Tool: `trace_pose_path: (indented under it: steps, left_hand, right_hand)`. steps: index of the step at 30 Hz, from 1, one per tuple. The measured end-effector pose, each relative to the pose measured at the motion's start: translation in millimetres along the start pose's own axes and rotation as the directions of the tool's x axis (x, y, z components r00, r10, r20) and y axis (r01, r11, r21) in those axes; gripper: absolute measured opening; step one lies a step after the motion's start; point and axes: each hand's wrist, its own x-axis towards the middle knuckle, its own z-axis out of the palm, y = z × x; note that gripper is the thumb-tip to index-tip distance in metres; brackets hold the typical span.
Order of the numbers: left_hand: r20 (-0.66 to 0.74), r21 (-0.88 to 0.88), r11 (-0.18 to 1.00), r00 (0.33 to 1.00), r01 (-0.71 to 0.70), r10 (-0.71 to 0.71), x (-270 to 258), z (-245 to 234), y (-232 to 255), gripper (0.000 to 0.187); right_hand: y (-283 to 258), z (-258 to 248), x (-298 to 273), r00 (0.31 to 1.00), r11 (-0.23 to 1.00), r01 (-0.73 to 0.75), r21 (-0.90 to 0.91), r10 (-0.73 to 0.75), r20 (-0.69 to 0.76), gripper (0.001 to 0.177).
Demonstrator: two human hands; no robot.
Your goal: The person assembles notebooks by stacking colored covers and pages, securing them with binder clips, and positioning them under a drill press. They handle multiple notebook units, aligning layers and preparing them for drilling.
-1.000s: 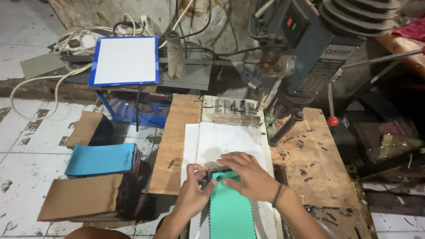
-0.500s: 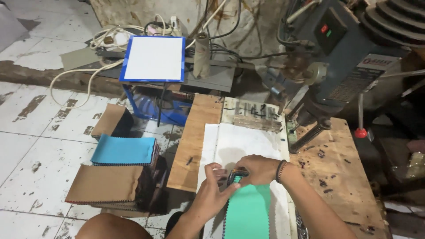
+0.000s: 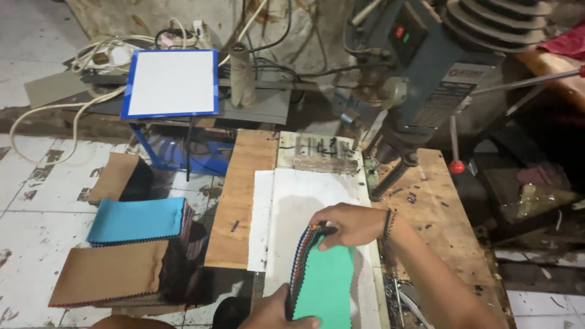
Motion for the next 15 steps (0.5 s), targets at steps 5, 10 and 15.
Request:
trace_pose_path:
  steps: [5, 10, 15]
  left_hand:
    - [-0.376, -0.146, 0.989, 0.922, 0.037, -0.090, -1, 5, -26, 0.050]
    - [-0.609, -0.137, 0.980, 0.768, 0.142, -0.197, -27, -20, -18, 0.068]
    - [-0.299, 0.940, 0.315, -0.133, 0.129, 0.945, 9, 20, -26, 0.030]
  right_hand:
    - [10, -11, -20, 0.982, 0.988, 0.129, 0.080, -0.116, -0.150, 0.054]
    - [28, 3, -18, 0.856, 0.928, 0.365, 0.077, -0.301, -0.421, 0.032]
    - [67, 44, 13, 0.652, 0.909, 0.144, -0.391, -0.385, -0.654, 0.049]
